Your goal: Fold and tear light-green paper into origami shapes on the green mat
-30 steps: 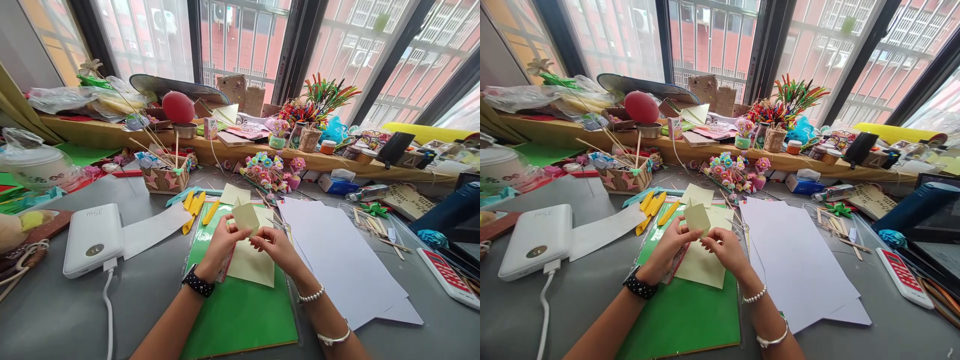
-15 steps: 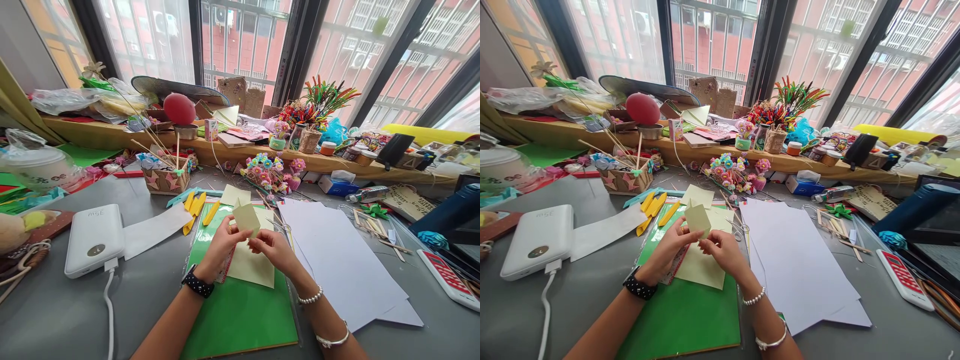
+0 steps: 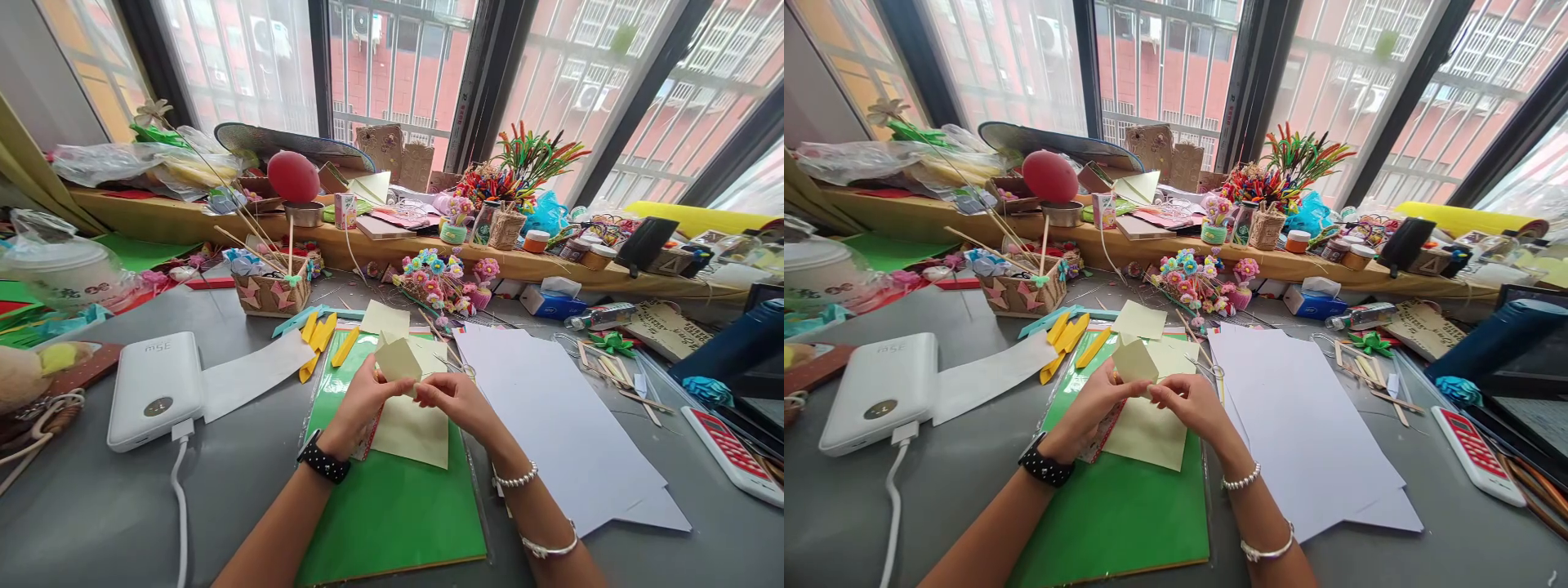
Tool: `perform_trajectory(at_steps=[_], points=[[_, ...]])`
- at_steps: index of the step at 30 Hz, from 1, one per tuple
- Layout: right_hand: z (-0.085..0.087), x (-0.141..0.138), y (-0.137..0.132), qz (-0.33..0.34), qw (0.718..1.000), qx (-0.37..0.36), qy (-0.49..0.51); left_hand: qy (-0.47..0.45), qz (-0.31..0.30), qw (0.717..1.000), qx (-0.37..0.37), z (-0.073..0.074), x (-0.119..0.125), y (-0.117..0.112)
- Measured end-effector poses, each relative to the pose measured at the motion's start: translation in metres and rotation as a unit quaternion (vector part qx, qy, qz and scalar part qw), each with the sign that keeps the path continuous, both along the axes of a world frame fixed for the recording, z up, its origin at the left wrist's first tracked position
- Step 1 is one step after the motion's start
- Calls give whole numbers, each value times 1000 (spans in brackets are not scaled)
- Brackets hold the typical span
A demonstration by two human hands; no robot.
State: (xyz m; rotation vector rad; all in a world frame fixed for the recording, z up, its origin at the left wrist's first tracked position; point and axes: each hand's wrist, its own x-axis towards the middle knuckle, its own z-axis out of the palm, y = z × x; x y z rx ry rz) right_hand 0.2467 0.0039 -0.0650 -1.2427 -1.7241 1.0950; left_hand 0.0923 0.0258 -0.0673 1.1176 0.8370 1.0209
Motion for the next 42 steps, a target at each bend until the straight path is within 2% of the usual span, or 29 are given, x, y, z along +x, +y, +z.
perform_trajectory(at_steps=[2, 7, 12, 15, 18, 21, 25, 27, 30, 36, 42], points=[[2, 2, 0, -30, 999, 16, -11, 12, -19, 1000, -2, -1, 0, 0], [1, 3, 1, -21, 999, 30, -26, 56, -44, 997, 7, -5, 1, 2], [-1, 3, 2, -62, 990, 93, -88, 62, -22, 998, 18, -3, 2, 2], [1, 6, 2, -51, 982, 117, -137, 39, 7, 999, 6, 3, 1, 1], [4, 11, 2, -17, 976, 122, -181, 2, 73, 997, 2, 8, -2, 2], [6, 13, 1, 1, 974, 118, -196, -10, 98, 995, 0, 8, -5, 4], [6, 16, 1, -41, 971, 128, -198, 26, 103, 994, 12, 3, -7, 6], [4, 17, 3, -79, 973, 128, -177, 66, 97, 992, 37, 2, -7, 6], [1, 18, 5, -121, 984, 96, -93, 119, 78, 986, 83, 1, -7, 7], [0, 15, 6, -85, 989, 20, 116, 126, 109, 979, 118, 3, -7, 7], [2, 13, 5, -113, 976, -1, 185, 98, 50, 988, 113, 5, -3, 6]])
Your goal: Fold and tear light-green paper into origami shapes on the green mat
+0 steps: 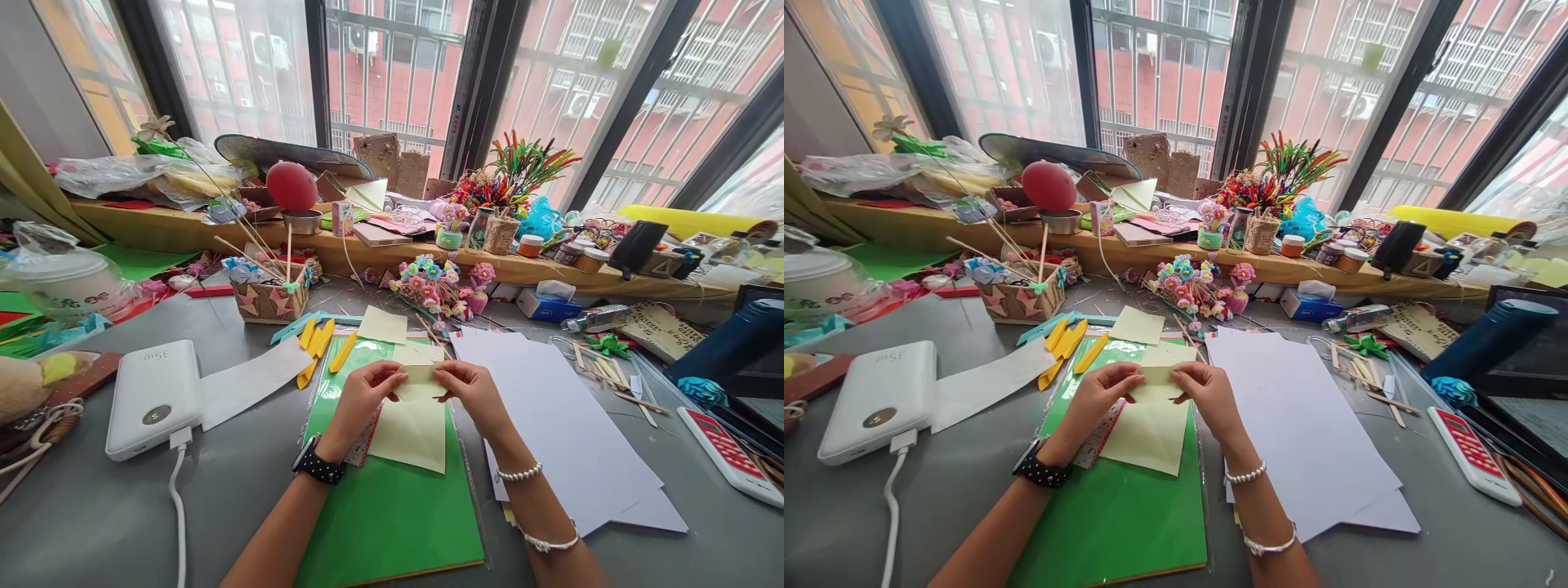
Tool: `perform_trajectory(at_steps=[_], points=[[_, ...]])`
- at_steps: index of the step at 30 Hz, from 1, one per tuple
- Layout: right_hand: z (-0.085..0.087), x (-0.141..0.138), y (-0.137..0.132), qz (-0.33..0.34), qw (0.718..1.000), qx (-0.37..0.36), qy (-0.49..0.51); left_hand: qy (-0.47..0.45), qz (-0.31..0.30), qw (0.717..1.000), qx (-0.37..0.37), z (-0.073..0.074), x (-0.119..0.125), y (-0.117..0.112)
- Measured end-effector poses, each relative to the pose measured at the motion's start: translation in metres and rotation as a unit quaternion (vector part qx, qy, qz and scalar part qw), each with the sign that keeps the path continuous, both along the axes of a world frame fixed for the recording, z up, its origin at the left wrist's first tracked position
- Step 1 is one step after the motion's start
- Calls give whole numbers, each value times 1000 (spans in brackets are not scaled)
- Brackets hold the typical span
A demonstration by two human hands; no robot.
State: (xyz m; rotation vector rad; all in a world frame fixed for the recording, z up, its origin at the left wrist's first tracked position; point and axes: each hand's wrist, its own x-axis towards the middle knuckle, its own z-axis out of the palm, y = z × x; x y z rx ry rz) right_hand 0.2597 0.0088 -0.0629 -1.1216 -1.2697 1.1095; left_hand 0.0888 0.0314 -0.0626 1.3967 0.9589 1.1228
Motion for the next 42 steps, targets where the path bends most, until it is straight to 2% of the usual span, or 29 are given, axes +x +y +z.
perform_trajectory(at_steps=[9, 14, 20, 25, 35, 39, 42], points=[[0, 1, -1, 12, 998, -25, 63, -35, -36, 998, -33, 1, -4, 1], [-1, 2, -1, 17, 998, -20, 56, -44, -49, 997, -50, 1, -6, 2], [-2, 2, 0, 12, 999, 2, 32, -33, -94, 992, -73, 5, -3, -2], [-2, 1, 0, 23, 1000, 12, 4, -29, -74, 991, -108, 2, 1, 0], [1, -2, -2, 49, 999, 13, -19, -2, -61, 996, -63, 3, -3, -1], [-1, -2, -1, 23, 999, -2, -25, 40, -60, 997, -29, 4, -3, -1], [-5, -2, 1, 10, 999, -6, -38, 62, -57, 996, -30, 3, -3, 0]])
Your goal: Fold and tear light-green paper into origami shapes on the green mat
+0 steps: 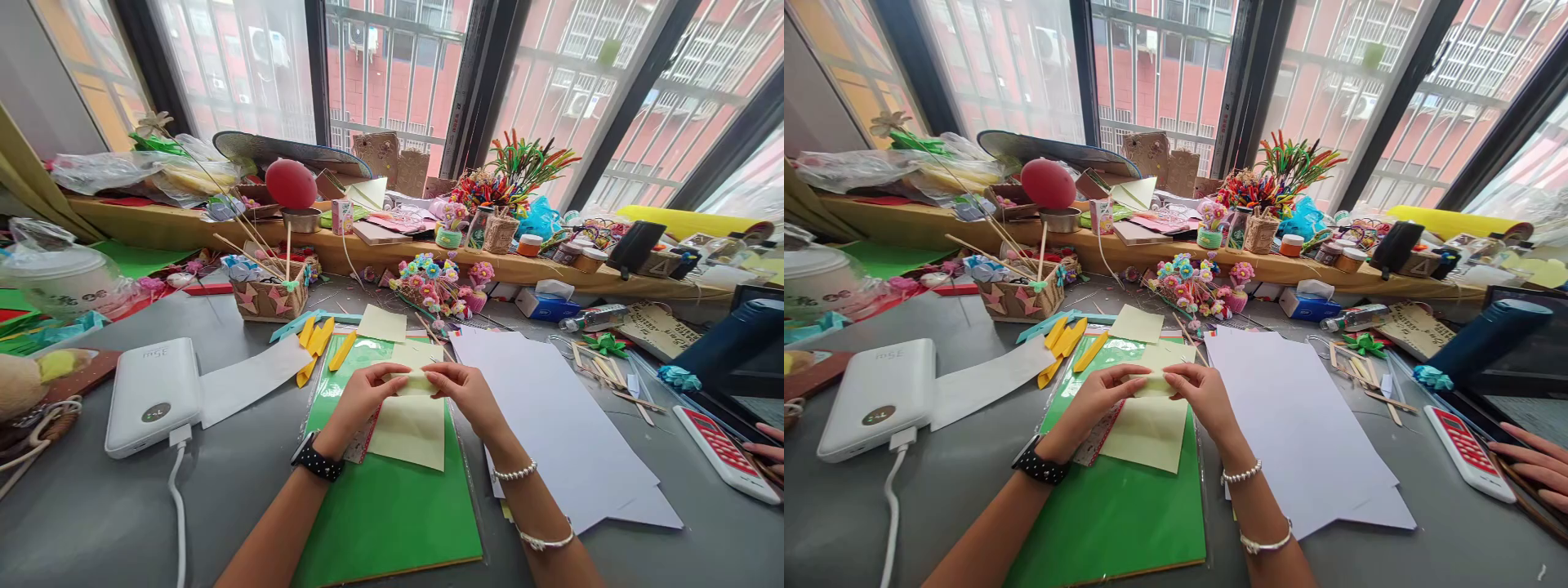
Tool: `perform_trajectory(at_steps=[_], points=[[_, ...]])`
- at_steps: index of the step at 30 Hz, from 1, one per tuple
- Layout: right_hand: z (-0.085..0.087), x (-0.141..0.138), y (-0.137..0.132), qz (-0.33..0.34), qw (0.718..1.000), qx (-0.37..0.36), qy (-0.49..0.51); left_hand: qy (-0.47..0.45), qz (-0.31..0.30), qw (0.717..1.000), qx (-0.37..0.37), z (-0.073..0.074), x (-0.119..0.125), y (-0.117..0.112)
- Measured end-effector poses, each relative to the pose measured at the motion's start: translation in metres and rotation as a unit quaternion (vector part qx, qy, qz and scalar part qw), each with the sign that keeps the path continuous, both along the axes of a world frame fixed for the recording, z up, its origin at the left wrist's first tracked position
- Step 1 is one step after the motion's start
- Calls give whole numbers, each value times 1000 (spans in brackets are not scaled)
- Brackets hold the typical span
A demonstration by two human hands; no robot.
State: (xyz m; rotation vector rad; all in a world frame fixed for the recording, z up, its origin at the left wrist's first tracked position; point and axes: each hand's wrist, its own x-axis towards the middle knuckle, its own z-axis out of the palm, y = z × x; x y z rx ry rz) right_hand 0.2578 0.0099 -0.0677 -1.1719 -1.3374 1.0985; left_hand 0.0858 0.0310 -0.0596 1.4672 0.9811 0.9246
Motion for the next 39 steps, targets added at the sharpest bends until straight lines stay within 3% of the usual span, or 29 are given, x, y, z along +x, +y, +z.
perform_trajectory(at_steps=[7, 39], points=[[-1, -2, -1, -13, 1000, 14, -17, 7, -9, 1000, 24, 0, 2, -1], [-3, -9, 0, -51, 998, 14, -32, 62, 56, 993, 87, -5, 4, -1]])
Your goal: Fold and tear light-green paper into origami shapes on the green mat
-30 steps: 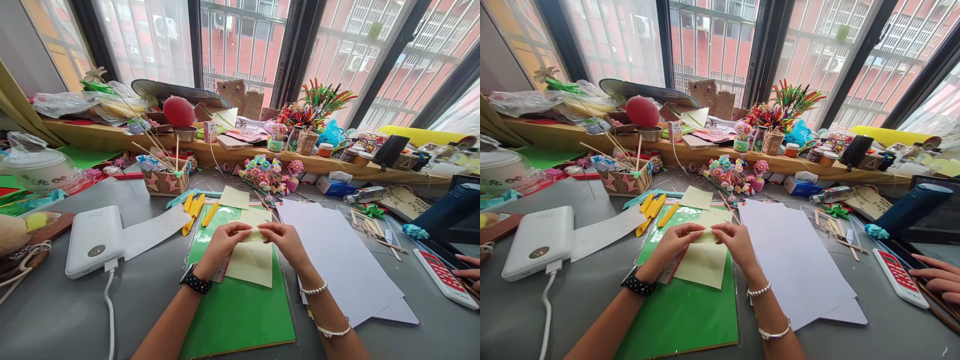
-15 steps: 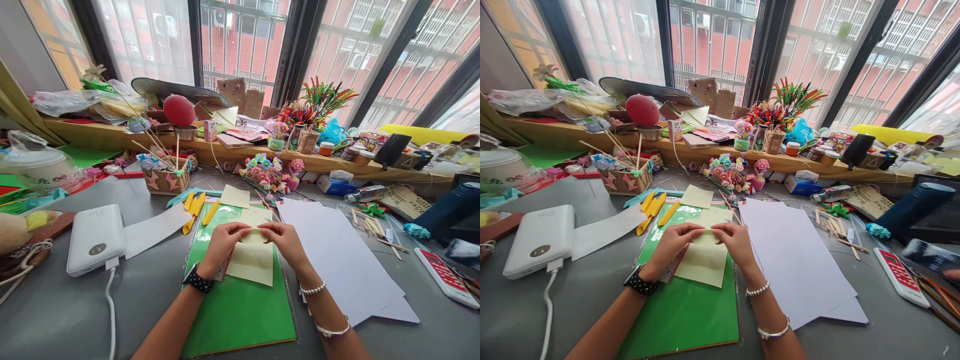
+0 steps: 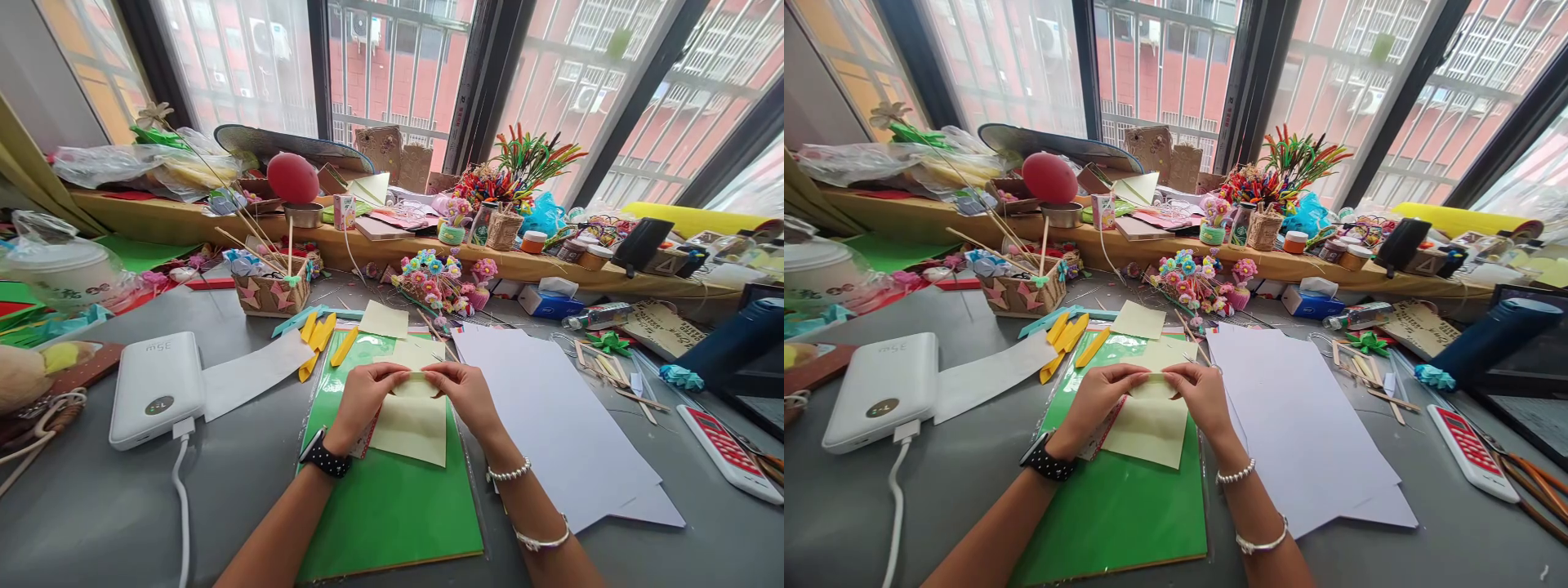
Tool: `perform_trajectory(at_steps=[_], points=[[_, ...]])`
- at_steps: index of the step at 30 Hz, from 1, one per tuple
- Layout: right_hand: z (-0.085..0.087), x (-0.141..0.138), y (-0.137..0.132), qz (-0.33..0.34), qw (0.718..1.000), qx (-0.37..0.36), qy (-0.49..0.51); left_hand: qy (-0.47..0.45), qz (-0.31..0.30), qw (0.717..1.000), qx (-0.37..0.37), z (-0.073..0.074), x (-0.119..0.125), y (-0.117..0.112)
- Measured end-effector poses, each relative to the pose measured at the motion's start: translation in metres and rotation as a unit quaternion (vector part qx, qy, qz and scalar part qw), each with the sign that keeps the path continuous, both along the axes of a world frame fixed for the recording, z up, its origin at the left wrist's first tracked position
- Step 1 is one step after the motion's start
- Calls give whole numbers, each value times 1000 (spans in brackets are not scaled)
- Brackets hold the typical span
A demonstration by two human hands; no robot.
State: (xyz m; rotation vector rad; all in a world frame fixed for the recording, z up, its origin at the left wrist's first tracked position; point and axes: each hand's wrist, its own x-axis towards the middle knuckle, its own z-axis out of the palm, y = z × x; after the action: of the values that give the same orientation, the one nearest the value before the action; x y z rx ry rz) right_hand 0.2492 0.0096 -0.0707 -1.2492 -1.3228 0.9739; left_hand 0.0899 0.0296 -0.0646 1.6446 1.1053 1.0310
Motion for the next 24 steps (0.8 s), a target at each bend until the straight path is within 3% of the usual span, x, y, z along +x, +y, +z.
perform_trajectory(at_steps=[24], points=[[2, 4, -1, -6, 1000, -1, 23, -61, 30, 997, -39, 2, 0, -2]])
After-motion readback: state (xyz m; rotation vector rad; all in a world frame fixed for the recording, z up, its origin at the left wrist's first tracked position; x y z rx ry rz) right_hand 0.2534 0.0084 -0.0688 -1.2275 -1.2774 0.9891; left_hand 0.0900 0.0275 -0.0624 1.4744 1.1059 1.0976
